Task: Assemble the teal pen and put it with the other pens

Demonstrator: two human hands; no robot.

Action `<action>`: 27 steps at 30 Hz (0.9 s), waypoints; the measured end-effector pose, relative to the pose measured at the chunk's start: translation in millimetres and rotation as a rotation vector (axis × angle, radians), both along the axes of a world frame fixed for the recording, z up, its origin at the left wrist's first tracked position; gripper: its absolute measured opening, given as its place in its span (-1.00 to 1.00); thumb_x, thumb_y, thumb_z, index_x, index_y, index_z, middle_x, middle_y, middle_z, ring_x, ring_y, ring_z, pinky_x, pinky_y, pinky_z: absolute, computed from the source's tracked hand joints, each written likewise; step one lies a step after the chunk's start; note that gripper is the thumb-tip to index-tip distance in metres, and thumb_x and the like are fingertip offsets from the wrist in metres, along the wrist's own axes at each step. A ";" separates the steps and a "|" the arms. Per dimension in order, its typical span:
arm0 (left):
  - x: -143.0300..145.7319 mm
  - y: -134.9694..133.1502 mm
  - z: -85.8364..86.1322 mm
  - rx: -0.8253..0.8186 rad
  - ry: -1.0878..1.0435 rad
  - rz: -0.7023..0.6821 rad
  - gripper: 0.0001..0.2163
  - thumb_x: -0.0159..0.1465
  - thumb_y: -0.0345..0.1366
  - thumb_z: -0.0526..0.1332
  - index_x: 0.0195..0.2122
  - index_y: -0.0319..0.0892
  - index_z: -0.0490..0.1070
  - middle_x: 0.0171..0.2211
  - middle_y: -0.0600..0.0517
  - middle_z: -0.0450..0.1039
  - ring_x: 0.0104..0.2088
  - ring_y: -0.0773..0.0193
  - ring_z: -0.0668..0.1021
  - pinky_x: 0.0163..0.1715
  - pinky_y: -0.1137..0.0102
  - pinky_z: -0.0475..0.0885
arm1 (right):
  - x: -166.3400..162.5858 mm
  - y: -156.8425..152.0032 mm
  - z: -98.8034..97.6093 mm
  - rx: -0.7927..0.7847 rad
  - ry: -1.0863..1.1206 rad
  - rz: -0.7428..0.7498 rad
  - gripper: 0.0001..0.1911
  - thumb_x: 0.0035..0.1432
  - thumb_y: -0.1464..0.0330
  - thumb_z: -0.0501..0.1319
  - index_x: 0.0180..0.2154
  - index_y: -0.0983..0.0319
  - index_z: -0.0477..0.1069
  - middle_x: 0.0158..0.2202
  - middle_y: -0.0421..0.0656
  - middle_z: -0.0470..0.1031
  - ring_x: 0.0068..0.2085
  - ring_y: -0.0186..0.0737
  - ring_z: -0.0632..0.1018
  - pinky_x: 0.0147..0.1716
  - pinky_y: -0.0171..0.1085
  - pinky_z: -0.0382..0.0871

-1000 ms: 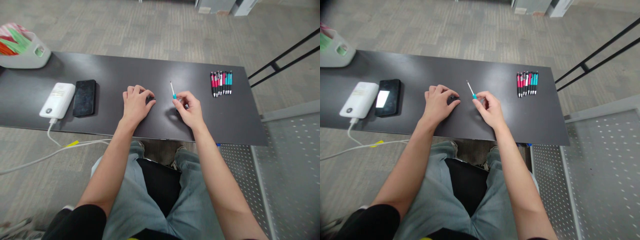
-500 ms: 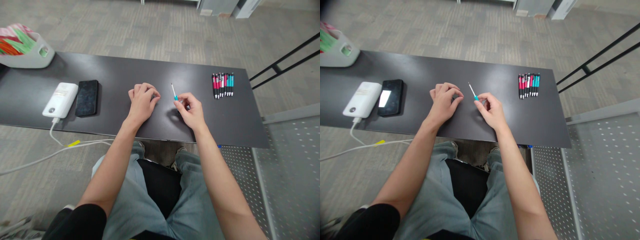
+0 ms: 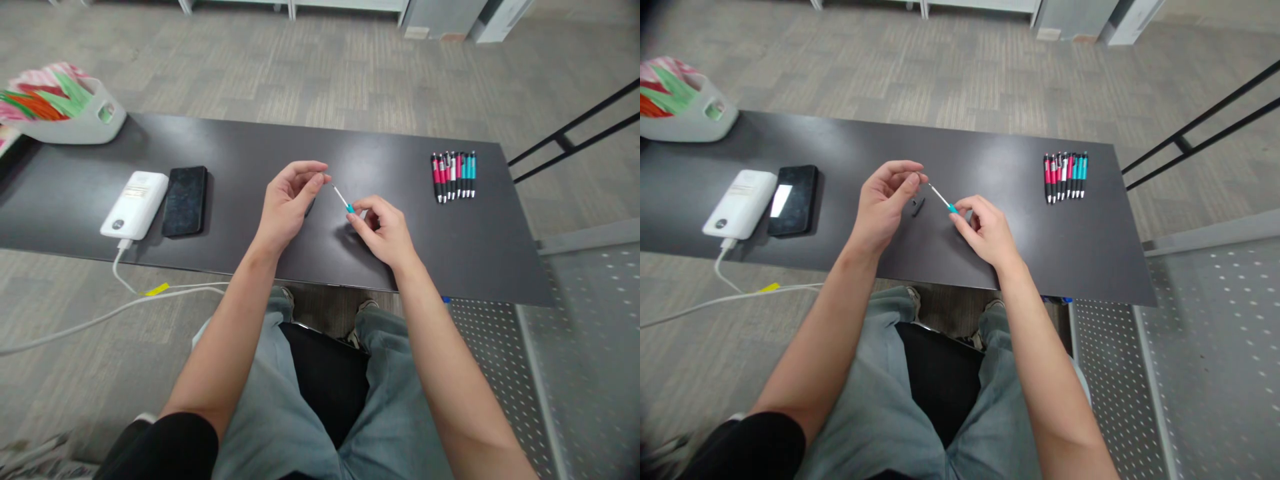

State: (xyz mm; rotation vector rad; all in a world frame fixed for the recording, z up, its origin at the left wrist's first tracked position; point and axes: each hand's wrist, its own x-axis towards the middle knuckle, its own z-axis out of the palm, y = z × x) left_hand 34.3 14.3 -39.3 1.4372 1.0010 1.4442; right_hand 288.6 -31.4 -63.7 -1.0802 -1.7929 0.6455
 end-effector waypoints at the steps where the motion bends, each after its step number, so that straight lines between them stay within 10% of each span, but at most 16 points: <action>1: 0.6 -0.8 0.1 -0.007 -0.011 -0.012 -0.59 0.53 0.24 0.71 0.03 0.04 0.77 -0.05 -0.05 0.88 0.08 0.02 0.90 0.19 0.17 0.84 | 0.0 -0.1 -0.5 0.006 -0.001 0.000 -0.62 0.65 -0.20 0.49 -0.06 -0.09 0.69 -0.18 -0.12 0.72 -0.42 -0.03 0.48 -0.35 0.05 0.49; 27: -3.1 -4.8 1.6 0.016 0.066 -0.088 -0.55 0.49 0.26 0.74 0.00 0.01 0.79 -0.01 -0.08 0.89 0.08 0.00 0.91 0.13 0.16 0.83 | -1.8 -0.9 2.1 0.005 -0.006 0.012 -0.64 0.64 -0.18 0.51 -0.05 -0.09 0.72 -0.16 -0.13 0.74 -0.42 -0.06 0.49 -0.34 0.05 0.50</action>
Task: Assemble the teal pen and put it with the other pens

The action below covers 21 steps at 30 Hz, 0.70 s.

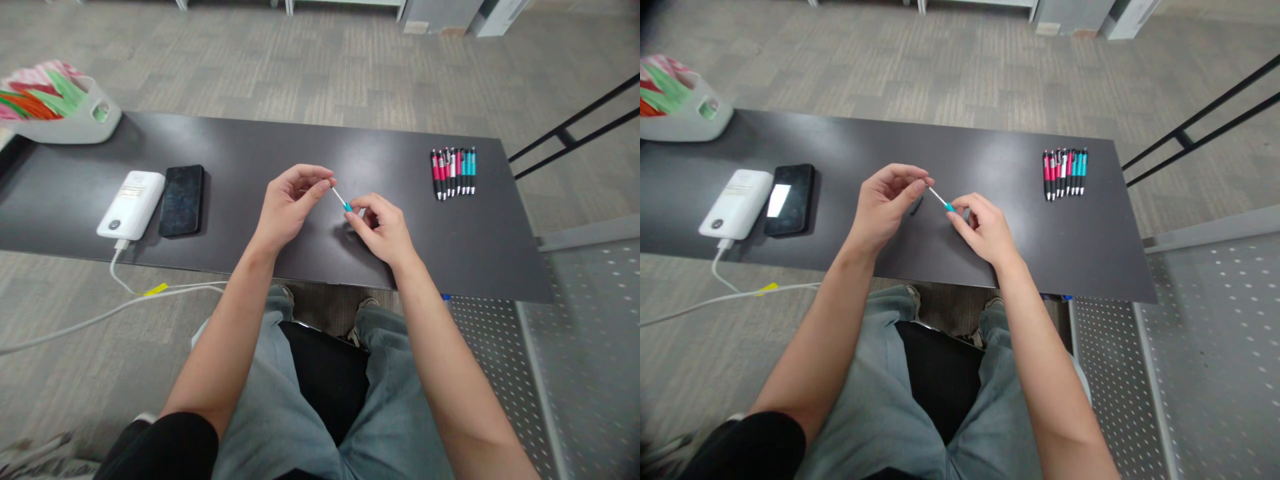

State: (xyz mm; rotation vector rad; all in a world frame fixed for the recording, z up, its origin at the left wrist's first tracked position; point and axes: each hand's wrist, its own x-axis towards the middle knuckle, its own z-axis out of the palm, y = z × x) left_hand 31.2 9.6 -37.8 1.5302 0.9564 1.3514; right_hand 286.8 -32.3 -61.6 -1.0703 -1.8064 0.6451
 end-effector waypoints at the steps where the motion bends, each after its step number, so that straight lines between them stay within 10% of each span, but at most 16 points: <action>1: -0.1 -0.5 0.7 0.004 0.017 0.004 -0.56 0.50 0.24 0.73 0.00 0.01 0.79 -0.01 -0.07 0.89 0.07 0.01 0.91 0.12 0.16 0.82 | 0.1 0.0 0.0 -0.004 -0.004 -0.002 -0.62 0.64 -0.20 0.51 -0.05 -0.09 0.72 -0.16 -0.13 0.74 -0.42 -0.06 0.48 -0.35 0.05 0.50; 13: 7.3 -15.1 10.0 0.022 0.191 -0.026 -0.58 0.51 0.12 0.72 0.18 0.01 0.75 -0.03 -0.04 0.88 -0.01 0.05 0.86 0.11 0.16 0.74 | 0.9 -0.1 0.9 -0.028 -0.013 -0.006 -0.60 0.62 -0.23 0.51 -0.07 -0.09 0.70 -0.18 -0.10 0.71 -0.41 -0.01 0.48 -0.34 0.06 0.50; 21: -34.7 3.7 2.1 0.015 0.269 0.083 -0.64 0.34 0.05 0.79 -0.05 0.05 0.75 -0.14 -0.02 0.78 -0.08 -0.03 0.72 0.02 0.13 0.68 | -0.6 -0.5 4.2 -0.077 0.005 -0.080 -0.50 0.54 -0.34 0.54 -0.11 -0.11 0.69 -0.15 -0.09 0.78 -0.38 0.03 0.52 -0.35 0.09 0.58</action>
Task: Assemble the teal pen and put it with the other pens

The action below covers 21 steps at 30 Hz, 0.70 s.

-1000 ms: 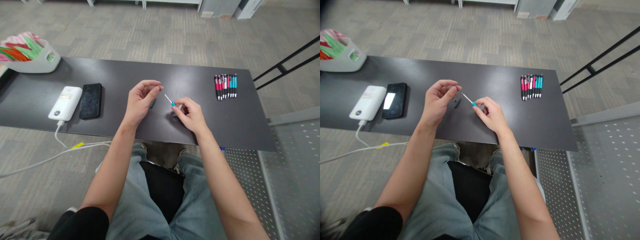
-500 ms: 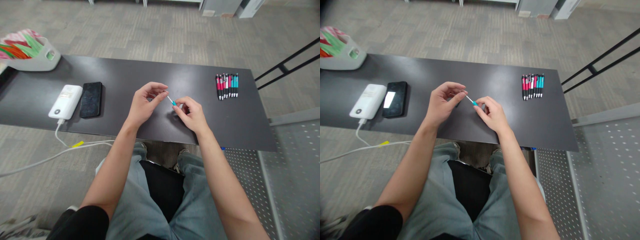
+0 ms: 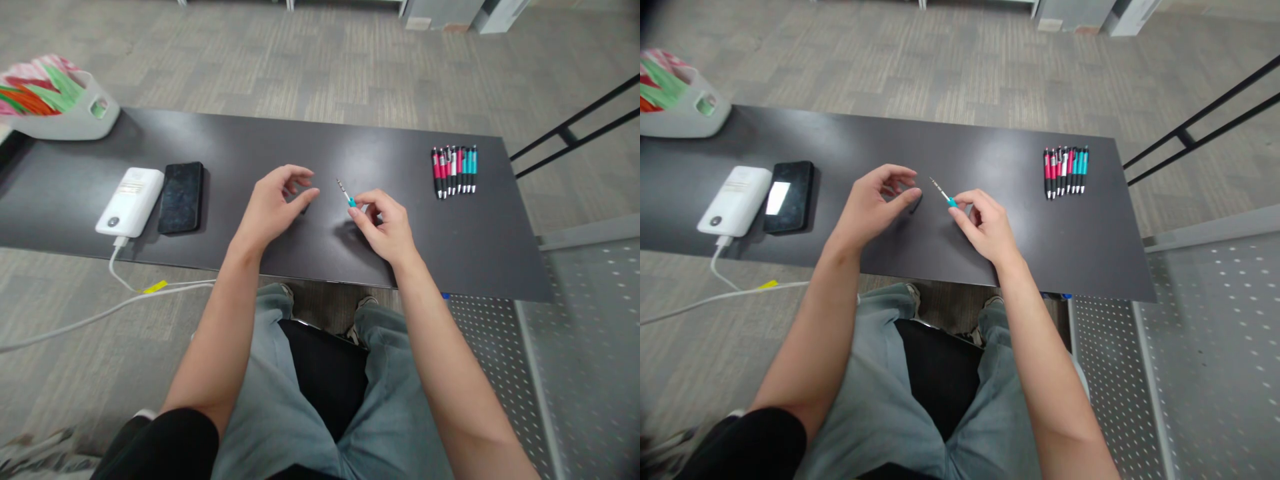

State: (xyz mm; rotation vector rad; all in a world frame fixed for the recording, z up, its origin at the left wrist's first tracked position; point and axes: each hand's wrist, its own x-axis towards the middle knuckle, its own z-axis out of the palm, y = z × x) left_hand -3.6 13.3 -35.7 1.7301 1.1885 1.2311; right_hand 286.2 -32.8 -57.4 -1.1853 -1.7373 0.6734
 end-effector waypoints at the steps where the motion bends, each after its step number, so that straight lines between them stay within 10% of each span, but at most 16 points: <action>1: -8.2 3.2 -2.8 0.018 0.029 0.029 -0.66 0.33 0.04 0.78 -0.10 0.06 0.74 -0.18 -0.01 0.74 -0.10 -0.04 0.68 0.00 0.11 0.67 | -0.3 0.0 0.3 -0.004 0.006 -0.004 -0.50 0.53 -0.34 0.54 -0.12 -0.11 0.69 -0.15 -0.09 0.78 -0.39 0.03 0.52 -0.34 0.10 0.59; 21: -12.4 3.8 -15.4 -0.001 0.279 0.027 -0.55 0.12 -0.05 0.91 -0.19 0.03 0.71 -0.08 0.00 0.41 0.03 -0.11 0.58 0.17 0.01 0.68 | 0.1 0.2 0.1 0.009 0.032 0.002 -0.48 0.47 -0.35 0.59 -0.16 -0.11 0.67 -0.21 -0.12 0.75 -0.42 0.00 0.48 -0.40 0.07 0.53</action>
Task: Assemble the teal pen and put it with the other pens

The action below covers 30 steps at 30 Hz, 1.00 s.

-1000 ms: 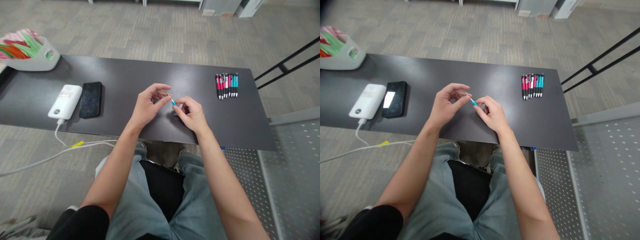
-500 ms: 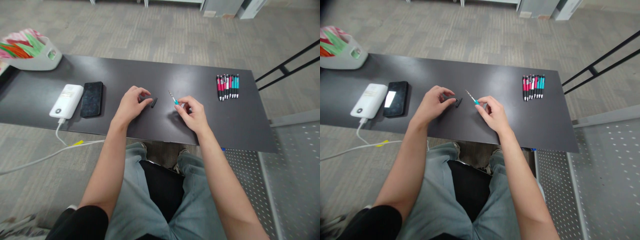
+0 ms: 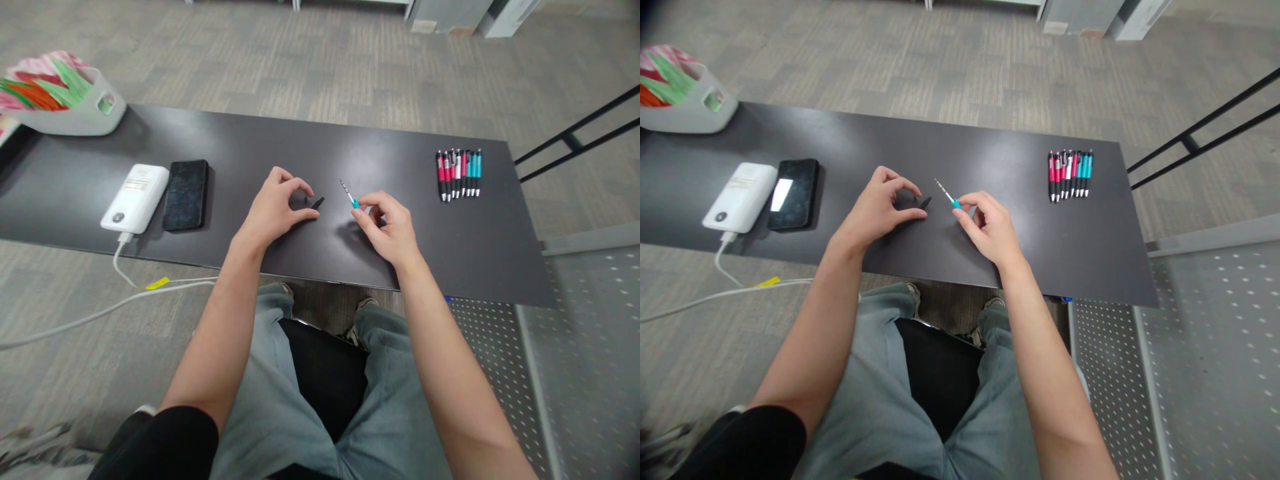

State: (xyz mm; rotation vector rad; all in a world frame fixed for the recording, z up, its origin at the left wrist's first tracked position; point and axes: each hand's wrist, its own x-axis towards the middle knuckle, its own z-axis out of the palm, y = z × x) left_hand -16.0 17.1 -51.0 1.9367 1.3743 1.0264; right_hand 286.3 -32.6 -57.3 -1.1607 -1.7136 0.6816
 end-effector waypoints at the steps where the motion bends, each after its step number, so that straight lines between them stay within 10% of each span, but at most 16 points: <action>1: 0.9 0.1 0.8 0.000 0.011 -0.015 -0.57 0.15 -0.04 0.90 -0.22 0.02 0.72 -0.07 -0.01 0.40 0.06 -0.12 0.58 0.22 -0.01 0.67 | 0.1 -0.1 0.0 0.005 -0.002 0.003 -0.47 0.47 -0.36 0.58 -0.15 -0.11 0.67 -0.21 -0.12 0.75 -0.42 0.00 0.48 -0.40 0.07 0.52; 6: 5.1 0.7 10.1 0.024 0.008 -0.082 -0.61 0.18 -0.04 0.88 -0.32 0.02 0.70 -0.06 -0.06 0.54 0.10 -0.16 0.60 0.35 -0.11 0.61 | 1.2 0.5 -2.6 0.027 -0.021 0.005 -0.50 0.52 -0.35 0.55 -0.10 -0.12 0.69 -0.19 -0.11 0.74 -0.40 0.02 0.48 -0.35 0.09 0.53; 17: -0.6 -7.6 26.8 0.023 -0.319 -0.006 -0.50 0.45 0.37 0.69 -0.12 0.04 0.76 -0.29 -0.01 0.74 -0.21 0.02 0.75 -0.19 0.18 0.62 | 7.8 5.4 -7.9 0.127 -0.108 -0.012 -0.73 0.61 -0.16 0.54 -0.03 -0.19 0.79 -0.22 -0.09 0.70 -0.24 0.19 0.57 -0.13 0.18 0.54; 30: -0.5 -7.4 34.5 0.030 -0.327 -0.006 -0.65 0.44 0.18 0.75 -0.14 0.05 0.82 -0.19 -0.04 0.84 -0.14 0.02 0.79 -0.11 0.17 0.71 | 7.3 4.8 -5.7 0.145 -0.125 -0.006 -0.67 0.61 -0.22 0.51 -0.06 -0.19 0.82 -0.24 -0.10 0.73 -0.26 0.18 0.57 -0.07 0.24 0.54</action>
